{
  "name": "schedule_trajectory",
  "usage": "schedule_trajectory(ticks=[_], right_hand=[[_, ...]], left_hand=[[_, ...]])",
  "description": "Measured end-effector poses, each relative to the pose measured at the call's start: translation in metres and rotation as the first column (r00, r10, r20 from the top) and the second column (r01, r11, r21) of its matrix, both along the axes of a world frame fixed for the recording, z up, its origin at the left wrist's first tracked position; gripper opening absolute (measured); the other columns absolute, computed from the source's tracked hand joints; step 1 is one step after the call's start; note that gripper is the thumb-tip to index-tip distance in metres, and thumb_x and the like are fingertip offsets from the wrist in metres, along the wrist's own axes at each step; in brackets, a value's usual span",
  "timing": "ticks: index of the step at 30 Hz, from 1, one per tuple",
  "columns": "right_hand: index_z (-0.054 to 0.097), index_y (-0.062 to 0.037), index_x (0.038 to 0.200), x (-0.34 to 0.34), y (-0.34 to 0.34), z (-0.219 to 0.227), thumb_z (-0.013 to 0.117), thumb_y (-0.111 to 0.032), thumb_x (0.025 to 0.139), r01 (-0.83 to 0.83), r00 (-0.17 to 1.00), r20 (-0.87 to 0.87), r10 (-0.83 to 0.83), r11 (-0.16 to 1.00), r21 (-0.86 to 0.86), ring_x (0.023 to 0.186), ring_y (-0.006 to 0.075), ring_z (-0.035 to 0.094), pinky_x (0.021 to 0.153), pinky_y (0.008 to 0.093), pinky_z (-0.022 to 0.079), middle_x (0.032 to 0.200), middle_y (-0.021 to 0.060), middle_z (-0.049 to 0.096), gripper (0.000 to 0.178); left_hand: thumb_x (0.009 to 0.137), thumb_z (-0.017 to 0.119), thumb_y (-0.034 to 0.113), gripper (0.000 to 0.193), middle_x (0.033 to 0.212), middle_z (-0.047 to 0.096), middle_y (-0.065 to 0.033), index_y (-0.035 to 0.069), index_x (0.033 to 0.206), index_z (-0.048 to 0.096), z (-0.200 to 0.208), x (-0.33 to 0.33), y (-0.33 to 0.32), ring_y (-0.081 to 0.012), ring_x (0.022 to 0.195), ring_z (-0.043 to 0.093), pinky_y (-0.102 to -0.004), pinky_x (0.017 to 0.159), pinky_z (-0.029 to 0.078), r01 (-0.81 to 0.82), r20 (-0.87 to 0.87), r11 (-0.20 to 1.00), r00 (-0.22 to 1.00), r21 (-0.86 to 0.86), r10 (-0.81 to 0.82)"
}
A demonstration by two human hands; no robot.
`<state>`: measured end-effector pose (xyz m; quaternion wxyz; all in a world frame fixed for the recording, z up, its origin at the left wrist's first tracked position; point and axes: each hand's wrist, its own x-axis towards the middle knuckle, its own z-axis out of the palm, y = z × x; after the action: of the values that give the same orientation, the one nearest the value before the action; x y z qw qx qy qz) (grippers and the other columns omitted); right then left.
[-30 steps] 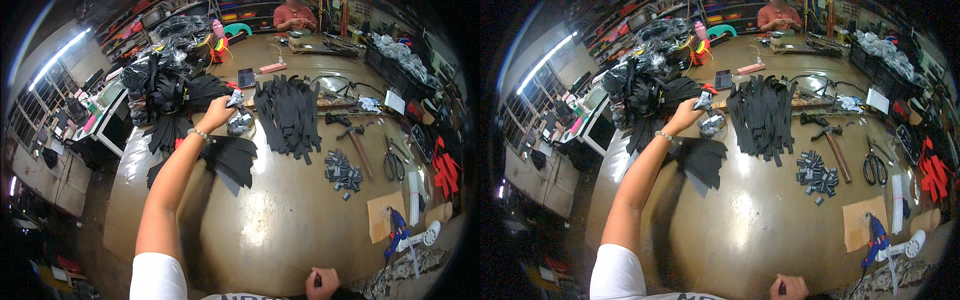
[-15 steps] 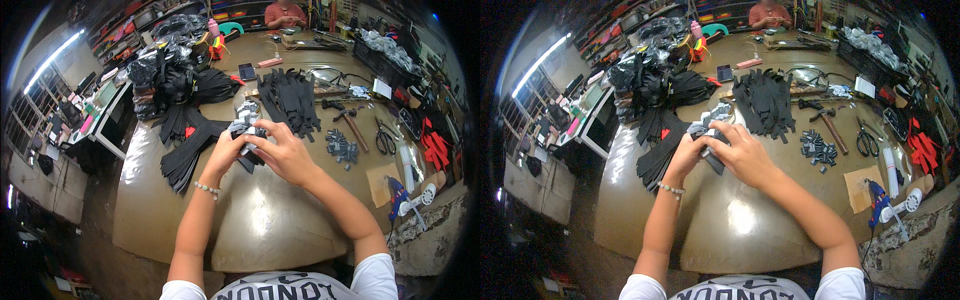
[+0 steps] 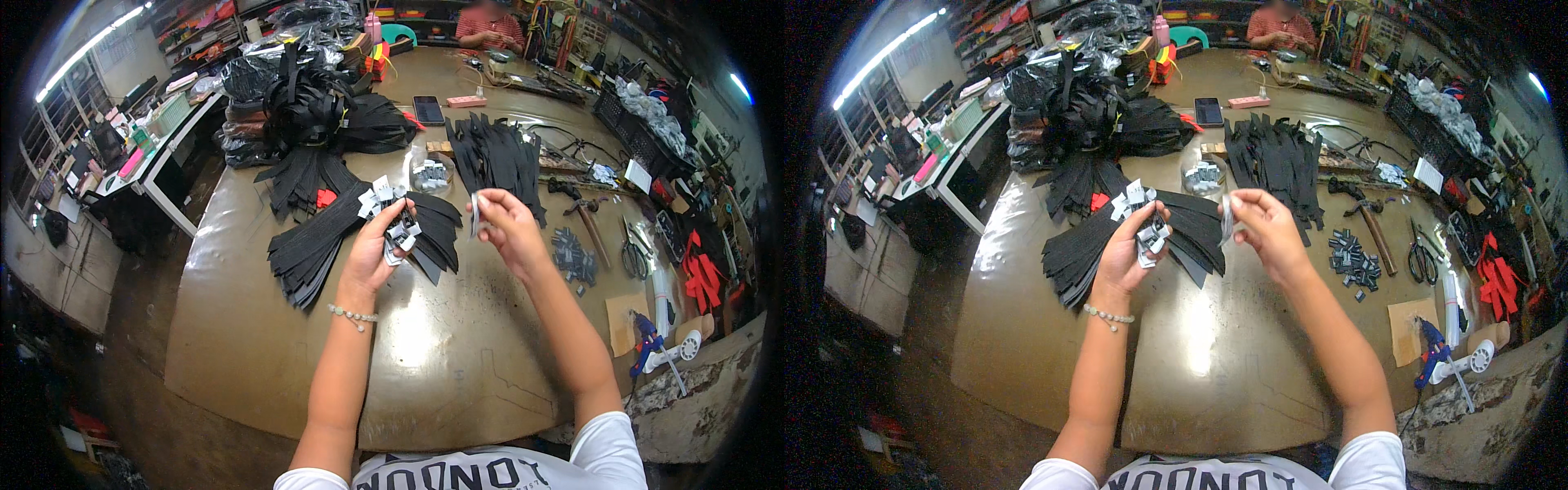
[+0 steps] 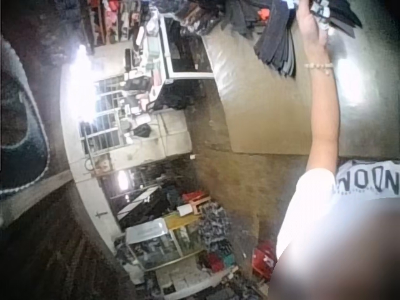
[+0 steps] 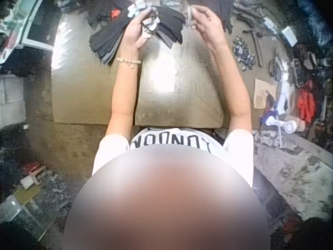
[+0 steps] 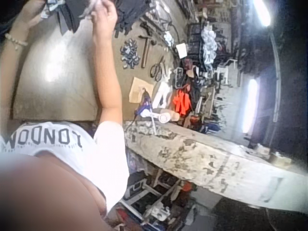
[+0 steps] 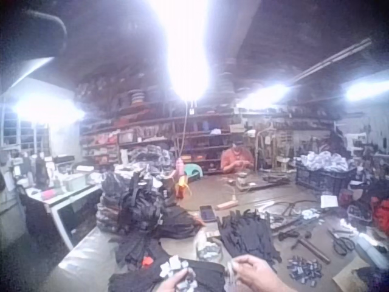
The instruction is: The person cuts black fabric straps with shears, then uses a hot glue gun and a hammer to attach small metal buckles to the strap ends. They repeatedly apply glue, position buckles, and tap them into place, stacking finished pieces on the table.
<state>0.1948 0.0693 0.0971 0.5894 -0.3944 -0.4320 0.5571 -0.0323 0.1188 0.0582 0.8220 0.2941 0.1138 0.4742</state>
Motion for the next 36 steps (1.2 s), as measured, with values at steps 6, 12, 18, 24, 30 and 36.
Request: schedule_trajectory(ticks=[6,12,18,24,30,36], right_hand=[[0.063,-0.0059,0.109,0.028,0.098,-0.025,0.069,-0.02,0.089,0.05,0.972,0.235,-0.019,0.991,-0.127,0.076,0.0089,0.06,0.06,0.0232,0.045,0.094,0.0032,0.069,0.024],[0.068,-0.0007,0.101,0.021,0.194,-0.043,0.07,-0.018,0.088,0.234,0.794,0.538,-0.283,0.959,0.16,0.075,0.0099,0.062,0.066,0.0251,0.05,0.086,0.0033,0.07,0.022],[0.07,-0.0055,0.102,0.008,0.22,-0.076,0.07,-0.027,0.082,0.254,0.352,0.807,-0.475,0.878,0.406,0.1,0.0357,0.06,0.089,0.0436,0.047,0.1,0.0149,0.069,0.029],[0.067,-0.0032,0.104,0.004,0.081,-0.023,0.065,-0.029,0.092,-0.043,0.712,0.679,-0.18,0.954,0.298,0.079,0.0128,0.059,0.071,0.0294,0.049,0.09,0.0074,0.067,0.028],[0.059,-0.0022,0.125,0.054,-0.084,0.006,0.061,-0.021,0.096,-0.134,0.892,0.432,0.133,0.991,-0.027,0.102,0.0106,0.059,0.082,0.027,0.05,0.119,0.0051,0.062,0.034],[0.053,-0.003,0.134,0.071,-0.136,-0.01,0.063,-0.023,0.095,-0.354,0.91,0.209,0.359,0.933,-0.066,0.102,0.0115,0.058,0.085,0.0276,0.05,0.124,0.0098,0.059,0.045]], left_hand=[[0.098,0.057,0.02,0.017,0.092,0.068,-0.0062,0.005,0.1,0.063,-0.012,-0.01,0.007,-0.0148,0.076,0.066,-0.0248,0.059,0.053,-0.27,-0.309,0.962,0.912,0.042,0.27],[0.099,0.056,0.019,0.022,0.077,0.055,0.0017,0.001,0.109,0.06,-0.022,-0.02,0.01,-0.0067,0.066,0.052,-0.0195,0.05,0.038,-0.336,-0.498,0.93,0.787,0.151,0.365],[0.097,0.056,0.01,0.023,0.082,0.06,-0.0031,-0.004,0.114,0.058,-0.017,-0.008,0.006,-0.0144,0.076,0.062,-0.0299,0.067,0.055,-0.306,-0.52,0.948,0.826,-0.091,0.217],[0.096,0.055,0.008,0.032,0.088,0.06,-0.005,-0.002,0.127,0.052,-0.02,0.012,-0.001,-0.0171,0.077,0.062,-0.0314,0.068,0.056,-0.093,-0.247,0.963,0.969,-0.253,0.029],[0.096,0.061,0.018,0.016,0.068,0.042,0.0056,0.003,0.1,0.056,0.004,0.042,-0.036,-0.0029,0.055,0.036,-0.0167,0.046,0.03,0.325,-0.294,0.942,0.895,-0.086,-0.335],[0.094,0.064,0.016,0.013,0.062,0.047,0.0028,0.007,0.096,0.054,-0.015,0.102,-0.149,-0.0105,0.058,0.053,-0.021,0.05,0.041,0.683,-0.254,0.699,0.652,-0.212,-0.714]])
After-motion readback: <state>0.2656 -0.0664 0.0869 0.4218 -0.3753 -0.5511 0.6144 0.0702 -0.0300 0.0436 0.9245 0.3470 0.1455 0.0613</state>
